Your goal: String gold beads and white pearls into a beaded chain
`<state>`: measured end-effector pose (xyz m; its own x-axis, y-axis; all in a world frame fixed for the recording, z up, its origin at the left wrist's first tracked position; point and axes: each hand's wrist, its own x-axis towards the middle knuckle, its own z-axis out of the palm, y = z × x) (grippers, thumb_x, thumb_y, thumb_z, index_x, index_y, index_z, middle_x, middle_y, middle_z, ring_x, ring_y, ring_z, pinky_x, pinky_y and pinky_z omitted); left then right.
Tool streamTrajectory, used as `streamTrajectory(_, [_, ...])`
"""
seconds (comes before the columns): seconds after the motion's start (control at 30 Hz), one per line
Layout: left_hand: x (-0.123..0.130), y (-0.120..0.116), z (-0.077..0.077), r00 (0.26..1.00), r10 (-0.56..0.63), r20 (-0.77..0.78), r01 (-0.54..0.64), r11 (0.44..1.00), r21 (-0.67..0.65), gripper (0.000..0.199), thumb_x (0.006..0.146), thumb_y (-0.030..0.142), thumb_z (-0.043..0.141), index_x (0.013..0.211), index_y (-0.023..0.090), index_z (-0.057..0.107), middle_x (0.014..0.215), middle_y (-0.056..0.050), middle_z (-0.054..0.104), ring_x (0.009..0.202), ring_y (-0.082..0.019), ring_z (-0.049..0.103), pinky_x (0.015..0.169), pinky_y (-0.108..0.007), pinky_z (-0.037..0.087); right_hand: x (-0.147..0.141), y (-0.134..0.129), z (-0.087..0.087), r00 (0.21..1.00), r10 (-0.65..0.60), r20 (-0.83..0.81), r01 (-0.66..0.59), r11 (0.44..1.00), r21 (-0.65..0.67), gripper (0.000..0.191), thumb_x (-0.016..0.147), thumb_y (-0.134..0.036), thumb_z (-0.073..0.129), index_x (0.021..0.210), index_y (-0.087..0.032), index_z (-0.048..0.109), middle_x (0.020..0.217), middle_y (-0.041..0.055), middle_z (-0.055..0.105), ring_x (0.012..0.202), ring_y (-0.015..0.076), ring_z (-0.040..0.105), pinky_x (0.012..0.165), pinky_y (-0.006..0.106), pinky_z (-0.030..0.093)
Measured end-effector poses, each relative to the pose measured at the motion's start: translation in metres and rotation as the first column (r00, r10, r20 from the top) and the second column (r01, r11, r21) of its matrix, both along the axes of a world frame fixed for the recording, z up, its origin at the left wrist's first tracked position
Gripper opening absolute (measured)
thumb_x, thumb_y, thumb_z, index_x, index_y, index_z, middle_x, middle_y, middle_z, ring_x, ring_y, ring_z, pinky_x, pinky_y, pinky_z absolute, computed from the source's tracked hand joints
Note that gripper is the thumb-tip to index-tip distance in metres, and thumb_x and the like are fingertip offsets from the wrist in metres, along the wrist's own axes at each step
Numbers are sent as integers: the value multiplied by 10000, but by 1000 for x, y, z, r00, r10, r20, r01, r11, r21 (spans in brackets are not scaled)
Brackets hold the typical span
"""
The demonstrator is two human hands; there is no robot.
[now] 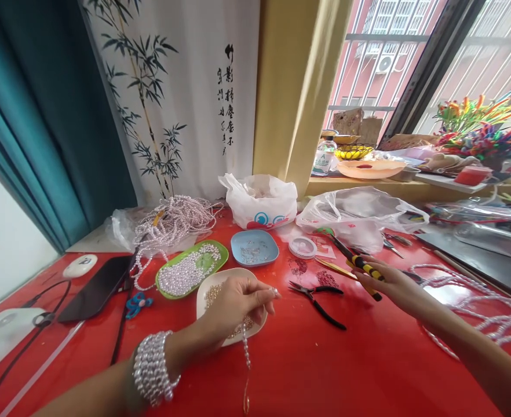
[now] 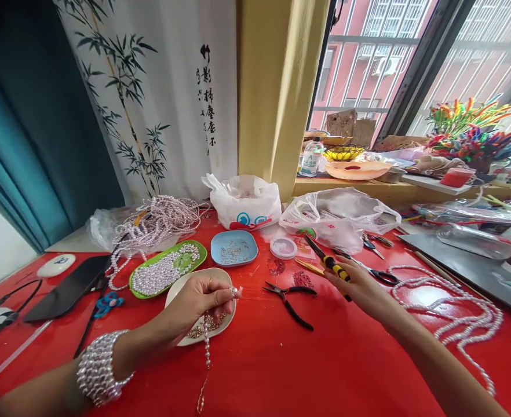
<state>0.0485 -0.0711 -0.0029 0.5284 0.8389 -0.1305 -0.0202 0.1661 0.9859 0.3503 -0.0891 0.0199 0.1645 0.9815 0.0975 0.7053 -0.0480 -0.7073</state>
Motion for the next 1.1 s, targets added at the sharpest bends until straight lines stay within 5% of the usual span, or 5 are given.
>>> streamTrajectory(0.13, [1,0,2,999,38,4,-38,999,-15,288,687,383,648,636,103,604,577,-9,582,433,-45,437,438,-189,291,-12,-11,7,970,-32,-241,31,999,-9,323,685,-518,596,718,-198,626,835,61,648,838,269,590,740,362,475])
streamTrajectory(0.27, [0,0,7,998,67,15,-67,998,2,284,693,370,646,622,99,600,566,-10,576,432,-43,438,445,-191,305,-39,-26,7,705,97,-702,-93,995,43,225,696,-387,634,850,-224,628,1013,65,659,1067,270,537,948,400,382])
streamTrajectory(0.4, [-3,1,14,986,125,106,-129,991,31,234,702,328,650,663,99,615,593,-12,587,466,-47,457,480,-191,352,-67,-37,1,544,275,-793,-374,925,65,78,651,-230,619,724,-211,602,1058,72,649,1117,292,511,975,458,338])
streamTrajectory(0.7, [-6,2,18,969,206,135,-213,976,44,208,714,291,646,772,91,653,640,-25,611,530,-59,504,542,-190,405,-85,-59,-14,898,320,-301,-370,921,-123,459,704,-139,460,1152,-222,523,1197,87,559,1104,275,512,869,440,442])
streamTrajectory(1.1, [-6,-4,22,976,157,154,-160,987,8,209,725,314,634,733,105,628,617,-8,593,532,-69,514,557,-205,414,-97,-60,-15,930,359,-77,-364,929,-67,591,784,-188,418,1367,-195,322,1316,106,470,1264,254,350,1023,447,271])
